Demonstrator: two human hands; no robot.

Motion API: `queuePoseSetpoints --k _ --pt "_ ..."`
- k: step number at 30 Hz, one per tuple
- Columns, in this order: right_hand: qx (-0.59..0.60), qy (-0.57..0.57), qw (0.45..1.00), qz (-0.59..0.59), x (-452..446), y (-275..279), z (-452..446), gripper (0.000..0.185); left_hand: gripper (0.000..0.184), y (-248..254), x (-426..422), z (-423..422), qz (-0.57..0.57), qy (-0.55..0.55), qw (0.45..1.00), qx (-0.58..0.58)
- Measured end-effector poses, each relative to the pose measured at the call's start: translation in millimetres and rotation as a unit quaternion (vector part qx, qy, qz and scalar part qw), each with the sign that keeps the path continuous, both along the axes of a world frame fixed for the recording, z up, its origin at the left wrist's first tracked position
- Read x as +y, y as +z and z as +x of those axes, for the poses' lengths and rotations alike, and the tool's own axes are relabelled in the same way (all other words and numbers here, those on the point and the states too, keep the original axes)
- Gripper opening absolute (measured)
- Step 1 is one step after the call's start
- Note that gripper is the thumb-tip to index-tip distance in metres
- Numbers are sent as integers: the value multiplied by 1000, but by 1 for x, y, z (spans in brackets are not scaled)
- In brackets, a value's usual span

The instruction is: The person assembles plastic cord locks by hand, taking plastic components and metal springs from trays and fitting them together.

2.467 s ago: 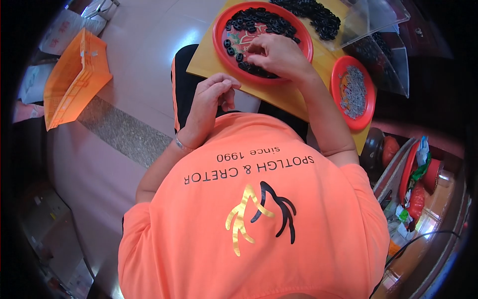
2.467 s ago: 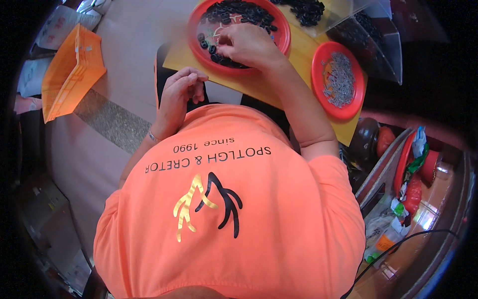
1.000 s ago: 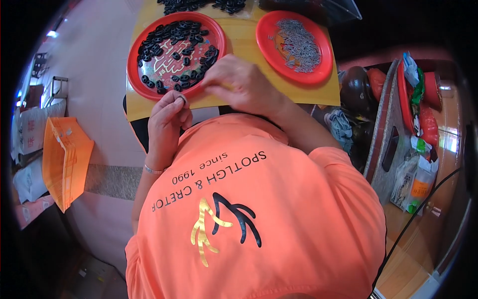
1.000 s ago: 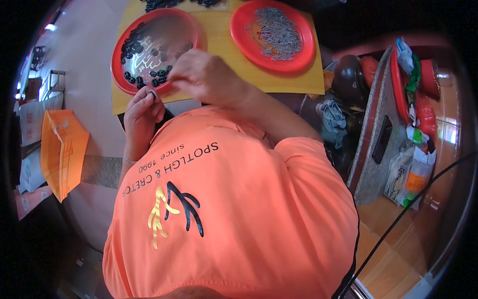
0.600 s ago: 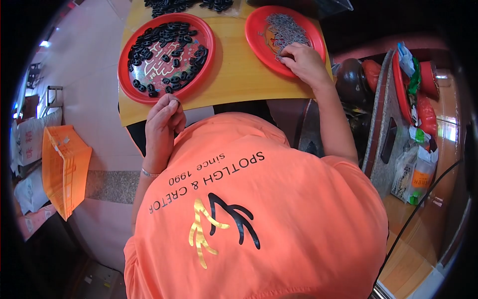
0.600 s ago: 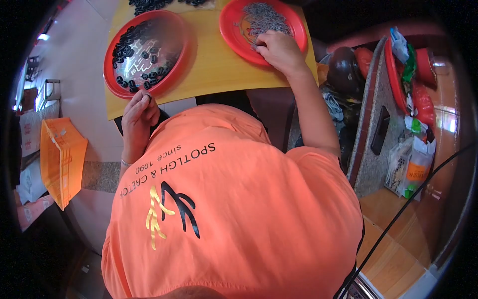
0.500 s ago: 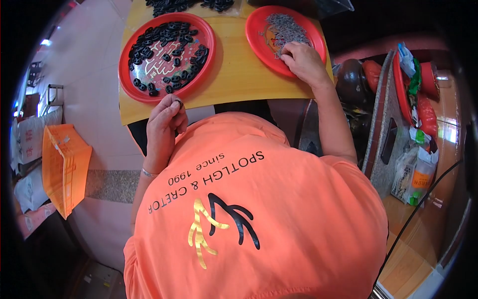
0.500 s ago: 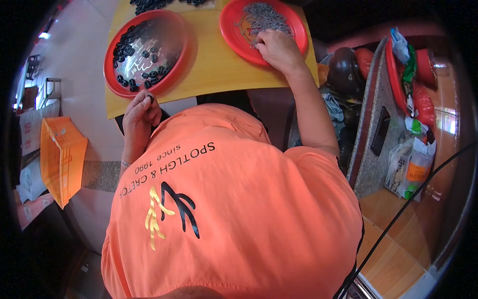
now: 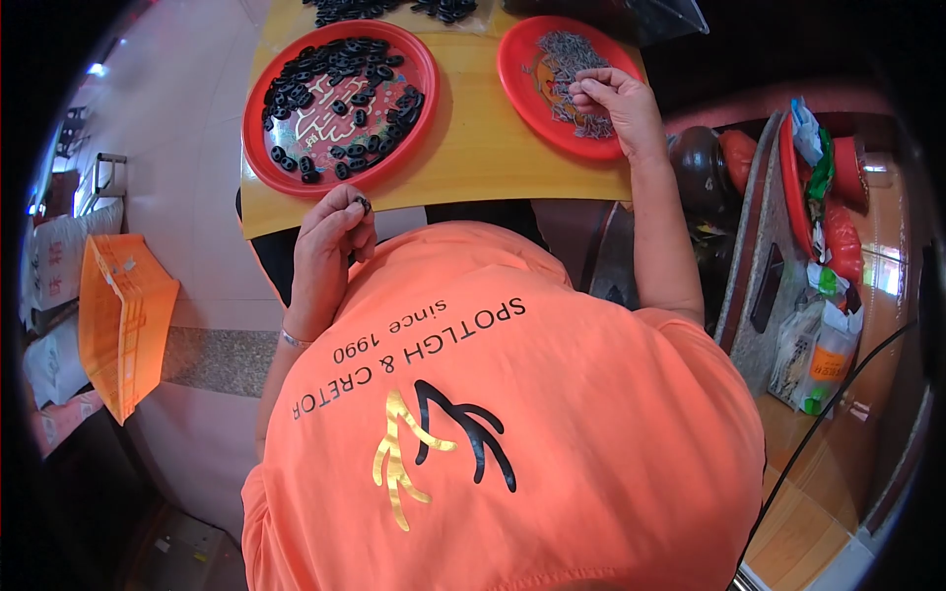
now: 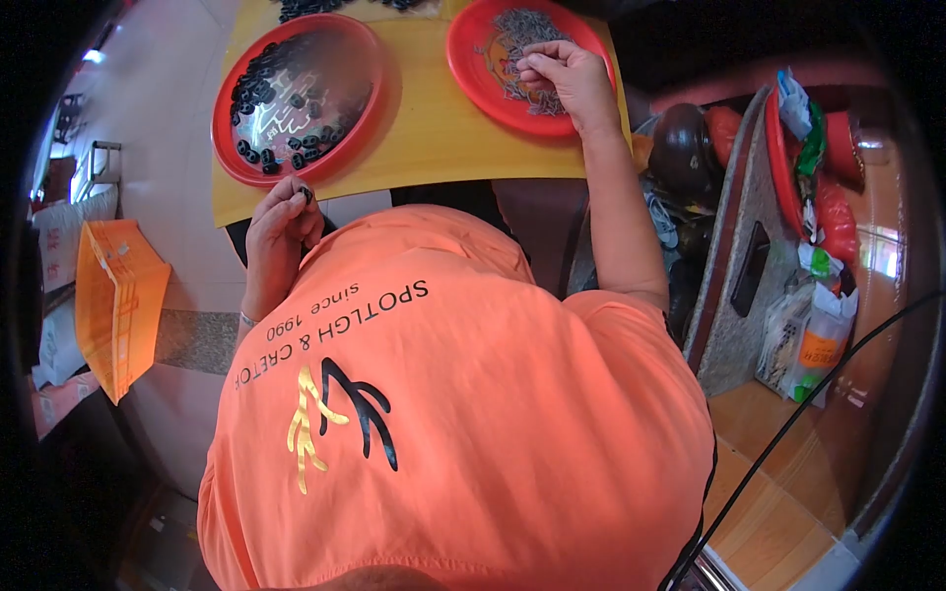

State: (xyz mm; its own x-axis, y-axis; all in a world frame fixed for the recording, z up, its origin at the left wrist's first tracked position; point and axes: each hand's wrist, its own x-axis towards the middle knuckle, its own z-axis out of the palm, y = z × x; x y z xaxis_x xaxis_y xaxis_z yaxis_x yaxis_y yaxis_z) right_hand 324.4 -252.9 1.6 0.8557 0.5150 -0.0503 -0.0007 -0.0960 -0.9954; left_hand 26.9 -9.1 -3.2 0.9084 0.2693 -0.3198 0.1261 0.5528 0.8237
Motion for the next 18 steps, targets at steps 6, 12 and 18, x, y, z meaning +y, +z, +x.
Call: queuePoseSetpoints --k 6,12,18 --pt "-132 -32 973 -186 -3 0 4 27 13 1 -1 0 8 4 1000 6" --pt "-108 -18 984 -140 4 1 -5 35 13 11 5 19 178 -56 982 -20" --pt "-109 26 989 -97 6 21 -21 33 17 42 -26 107 479 -111 846 -206"
